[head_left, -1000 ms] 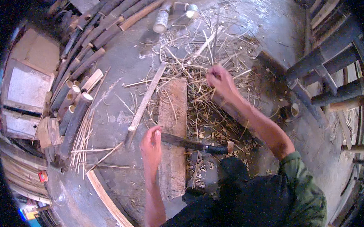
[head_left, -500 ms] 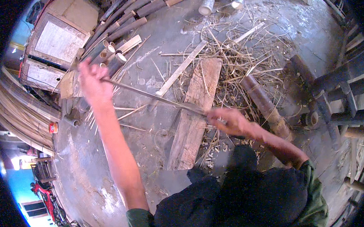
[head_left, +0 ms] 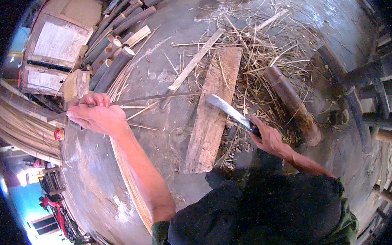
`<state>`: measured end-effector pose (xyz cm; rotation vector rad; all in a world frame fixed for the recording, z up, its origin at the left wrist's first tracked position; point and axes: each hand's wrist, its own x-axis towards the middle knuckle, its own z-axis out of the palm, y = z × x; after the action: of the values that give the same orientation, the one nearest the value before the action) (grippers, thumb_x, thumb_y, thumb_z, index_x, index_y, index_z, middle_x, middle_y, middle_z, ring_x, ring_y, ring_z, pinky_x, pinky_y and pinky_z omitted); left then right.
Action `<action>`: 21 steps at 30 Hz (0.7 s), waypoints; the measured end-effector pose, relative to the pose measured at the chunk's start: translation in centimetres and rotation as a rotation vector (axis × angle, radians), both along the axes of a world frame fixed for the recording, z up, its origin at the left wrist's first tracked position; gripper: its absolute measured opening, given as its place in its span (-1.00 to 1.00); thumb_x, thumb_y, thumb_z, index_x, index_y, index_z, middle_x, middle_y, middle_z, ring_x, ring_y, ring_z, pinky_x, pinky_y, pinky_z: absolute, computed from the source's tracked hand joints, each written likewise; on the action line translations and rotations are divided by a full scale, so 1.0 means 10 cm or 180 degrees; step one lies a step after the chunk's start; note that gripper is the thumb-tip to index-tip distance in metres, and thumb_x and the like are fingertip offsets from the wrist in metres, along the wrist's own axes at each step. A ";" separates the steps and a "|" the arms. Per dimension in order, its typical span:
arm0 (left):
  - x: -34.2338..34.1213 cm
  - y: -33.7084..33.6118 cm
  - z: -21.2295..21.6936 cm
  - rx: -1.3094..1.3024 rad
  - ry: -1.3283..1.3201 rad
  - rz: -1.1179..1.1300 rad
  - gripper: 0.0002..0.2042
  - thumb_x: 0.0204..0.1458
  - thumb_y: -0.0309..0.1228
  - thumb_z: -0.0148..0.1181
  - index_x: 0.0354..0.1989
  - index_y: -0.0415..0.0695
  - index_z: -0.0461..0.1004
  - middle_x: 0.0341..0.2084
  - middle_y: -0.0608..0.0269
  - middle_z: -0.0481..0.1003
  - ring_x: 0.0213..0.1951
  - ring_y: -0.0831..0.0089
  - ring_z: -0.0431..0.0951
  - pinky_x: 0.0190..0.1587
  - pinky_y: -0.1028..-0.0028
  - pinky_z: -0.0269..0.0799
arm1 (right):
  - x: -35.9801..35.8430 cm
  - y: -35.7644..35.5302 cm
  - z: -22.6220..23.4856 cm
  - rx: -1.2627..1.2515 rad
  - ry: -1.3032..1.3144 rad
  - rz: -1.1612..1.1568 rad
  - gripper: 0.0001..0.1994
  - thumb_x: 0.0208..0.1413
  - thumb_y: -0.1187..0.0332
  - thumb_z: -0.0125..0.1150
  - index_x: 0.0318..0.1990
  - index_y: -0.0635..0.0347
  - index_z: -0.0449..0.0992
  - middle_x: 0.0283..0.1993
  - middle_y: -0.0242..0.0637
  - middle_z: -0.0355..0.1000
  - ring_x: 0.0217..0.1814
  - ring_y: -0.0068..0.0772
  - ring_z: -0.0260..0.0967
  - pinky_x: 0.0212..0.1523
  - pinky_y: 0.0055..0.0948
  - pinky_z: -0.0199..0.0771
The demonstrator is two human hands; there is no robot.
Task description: The person sits on the floor and uses a knife to shave thin bamboo strips, repeatedly peeling off layers and rotating the strips to smooth them. The person handles multiple strips one at a time, placing finished pieces aside.
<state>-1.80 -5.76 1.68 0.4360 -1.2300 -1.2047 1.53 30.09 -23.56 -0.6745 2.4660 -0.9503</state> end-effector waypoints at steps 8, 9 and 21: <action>-0.22 0.43 -0.36 0.0319 0.0254 -0.0424 -0.53 0.26 0.14 -0.21 -0.33 -0.07 0.17 -0.62 0.38 0.14 -0.72 0.62 0.00 -0.69 0.57 -0.15 | -0.15 0.01 0.71 -0.0891 -0.0008 -0.0522 -0.53 0.17 0.36 0.14 0.22 0.18 0.22 -0.07 0.10 0.45 -0.12 0.15 0.48 -0.14 -0.16 0.46; -0.20 0.48 -0.42 0.0276 0.0187 -0.0456 -0.54 0.27 0.12 -0.18 -0.37 -0.08 0.18 -0.62 0.39 0.14 -0.68 0.62 0.03 -0.65 0.57 -0.09 | -0.21 -0.05 0.73 -0.1081 0.0300 -0.0469 -0.58 0.19 0.37 0.13 0.18 0.19 0.26 -0.16 0.06 0.46 -0.27 0.08 0.49 -0.25 -0.17 0.45; 0.06 0.73 -0.29 0.0386 0.0323 -0.0499 -0.51 0.25 0.13 -0.17 -0.53 -0.02 0.15 -0.66 0.45 0.07 -0.66 0.63 0.02 -0.64 0.59 -0.09 | -0.23 -0.70 0.99 -0.1425 -0.0793 0.0116 -0.63 0.28 0.14 0.01 0.04 0.27 0.33 -0.58 -0.12 0.30 -0.54 -0.29 0.30 -0.46 -0.25 0.29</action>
<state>-1.19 1.52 -1.25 0.3678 -1.1236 -1.4237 -0.75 23.10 -13.62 -0.6868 2.0327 -1.4943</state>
